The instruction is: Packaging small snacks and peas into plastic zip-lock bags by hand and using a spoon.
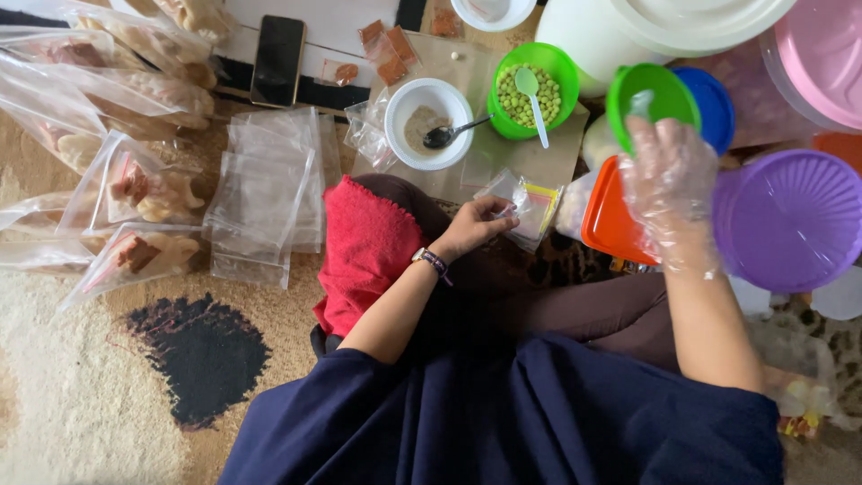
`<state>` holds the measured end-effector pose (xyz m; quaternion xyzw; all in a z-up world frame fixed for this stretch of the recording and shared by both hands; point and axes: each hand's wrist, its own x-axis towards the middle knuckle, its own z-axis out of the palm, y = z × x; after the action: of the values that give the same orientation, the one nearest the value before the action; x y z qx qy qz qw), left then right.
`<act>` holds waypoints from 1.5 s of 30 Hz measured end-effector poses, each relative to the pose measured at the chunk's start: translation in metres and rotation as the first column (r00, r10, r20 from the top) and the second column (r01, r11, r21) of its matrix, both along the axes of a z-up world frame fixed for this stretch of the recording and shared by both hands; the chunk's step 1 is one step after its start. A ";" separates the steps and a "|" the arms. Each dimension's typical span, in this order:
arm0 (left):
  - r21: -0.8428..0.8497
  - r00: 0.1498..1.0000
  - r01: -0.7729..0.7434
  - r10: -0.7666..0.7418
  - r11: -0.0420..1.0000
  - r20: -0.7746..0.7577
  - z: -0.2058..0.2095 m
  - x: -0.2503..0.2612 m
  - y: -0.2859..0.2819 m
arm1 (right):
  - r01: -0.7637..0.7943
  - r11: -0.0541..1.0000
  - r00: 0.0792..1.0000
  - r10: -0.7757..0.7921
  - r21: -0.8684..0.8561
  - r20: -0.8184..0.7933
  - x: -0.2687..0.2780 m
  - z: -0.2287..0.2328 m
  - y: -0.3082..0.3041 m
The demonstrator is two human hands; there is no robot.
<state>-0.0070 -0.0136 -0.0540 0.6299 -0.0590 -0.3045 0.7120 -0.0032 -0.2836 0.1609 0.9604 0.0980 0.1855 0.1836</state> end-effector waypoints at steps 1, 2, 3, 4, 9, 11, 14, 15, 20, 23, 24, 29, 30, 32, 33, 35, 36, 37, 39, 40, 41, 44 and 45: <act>-0.025 0.999 -0.032 0.031 0.999 -0.039 -0.008 -0.001 -0.003 | -0.077 0.995 0.997 0.077 0.067 -0.001 0.003 -0.004 0.012; -0.046 0.995 -0.072 0.069 0.996 -0.075 -0.015 0.001 -0.005 | -0.161 0.978 0.987 0.161 0.134 0.008 0.009 -0.008 0.026; -0.043 0.995 -0.070 0.067 0.997 -0.072 -0.008 0.006 -0.003 | -0.159 0.978 0.987 0.159 0.137 0.011 0.027 -0.028 0.031; -0.038 0.995 -0.080 0.077 0.996 -0.065 -0.001 0.004 -0.001 | -0.183 0.972 0.983 0.183 0.147 0.013 0.041 -0.049 0.036; -0.024 0.976 -0.219 0.220 0.975 0.008 0.058 0.000 0.021 | -0.103 0.979 0.993 0.111 0.176 -0.032 0.102 -0.080 0.087; -0.122 0.939 -0.322 0.333 0.939 0.083 0.107 -0.004 0.038 | 0.007 0.987 0.971 0.032 0.160 -0.236 0.116 -0.100 0.098; -0.076 0.872 -0.409 0.414 0.910 0.260 0.148 0.008 0.074 | 0.063 0.956 0.892 0.076 0.288 -0.446 0.112 -0.094 0.108; -0.084 0.870 -0.406 0.413 0.910 0.269 0.141 0.014 0.086 | 0.061 0.956 0.897 0.073 0.285 -0.436 0.115 -0.097 0.111; -0.007 0.552 -0.734 0.602 0.680 0.577 0.087 0.018 0.136 | 0.286 0.893 0.796 -0.018 0.349 -0.606 0.111 -0.098 0.112; 0.036 0.500 -0.751 0.532 0.660 0.683 0.079 0.018 0.127 | 0.279 0.910 0.784 -0.032 0.307 -0.620 0.110 -0.097 0.112; 0.035 0.496 -0.758 0.541 0.651 0.680 0.081 0.018 0.123 | 0.270 0.914 0.783 -0.025 0.303 -0.622 0.111 -0.091 0.112; 0.097 0.459 -0.738 0.392 0.668 0.797 0.087 0.023 0.117 | 0.192 0.863 0.861 0.081 0.467 -0.503 0.122 -0.089 0.107; 0.099 0.461 -0.740 0.394 0.665 0.795 0.087 0.021 0.118 | 0.190 0.864 0.859 0.083 0.466 -0.505 0.119 -0.084 0.108; 0.130 0.463 -0.737 0.355 0.663 0.812 0.087 0.025 0.117 | 0.146 0.814 0.857 0.180 0.562 -0.483 0.119 -0.072 0.107; 0.124 0.458 -0.738 0.357 0.663 0.814 0.086 0.027 0.117 | 0.142 0.815 0.860 0.179 0.561 -0.478 0.119 -0.061 0.106; 0.143 0.448 -0.745 0.330 0.651 0.831 0.082 0.026 0.116 | -0.084 0.677 0.963 0.245 0.731 -0.115 0.112 -0.040 0.101; 0.145 0.451 -0.746 0.333 0.650 0.828 0.079 0.027 0.116 | -0.082 0.679 0.961 0.247 0.729 -0.121 0.113 -0.023 0.092; 0.153 0.451 -0.742 0.317 0.652 0.834 0.076 0.028 0.115 | -0.142 0.720 0.979 0.203 0.679 -0.011 0.114 -0.007 0.083; 0.163 0.453 -0.741 0.305 0.652 0.838 0.074 0.029 0.114 | -0.194 0.761 0.981 0.170 0.620 0.099 0.121 0.018 0.065; 0.163 0.445 -0.740 0.294 0.652 0.846 0.074 0.031 0.113 | -0.179 0.849 0.980 0.110 0.497 0.165 0.126 0.027 0.054; 0.163 0.437 -0.740 0.282 0.653 0.854 0.074 0.032 0.111 | -0.147 0.919 0.969 0.060 0.366 0.238 0.130 0.035 0.043; 0.173 0.403 -0.768 0.255 0.617 0.879 0.074 0.031 0.107 | 0.026 0.913 1.000 -0.023 0.407 -0.013 0.143 0.024 0.010; 0.185 0.412 -0.776 0.262 0.604 0.873 0.077 0.036 0.107 | 0.017 0.913 1.000 -0.006 0.407 -0.028 0.151 0.022 0.006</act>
<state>0.0286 0.0930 0.0228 0.8577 -0.0536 0.2493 0.4465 0.1474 -0.2778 0.1826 0.9804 0.0541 0.1881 -0.0205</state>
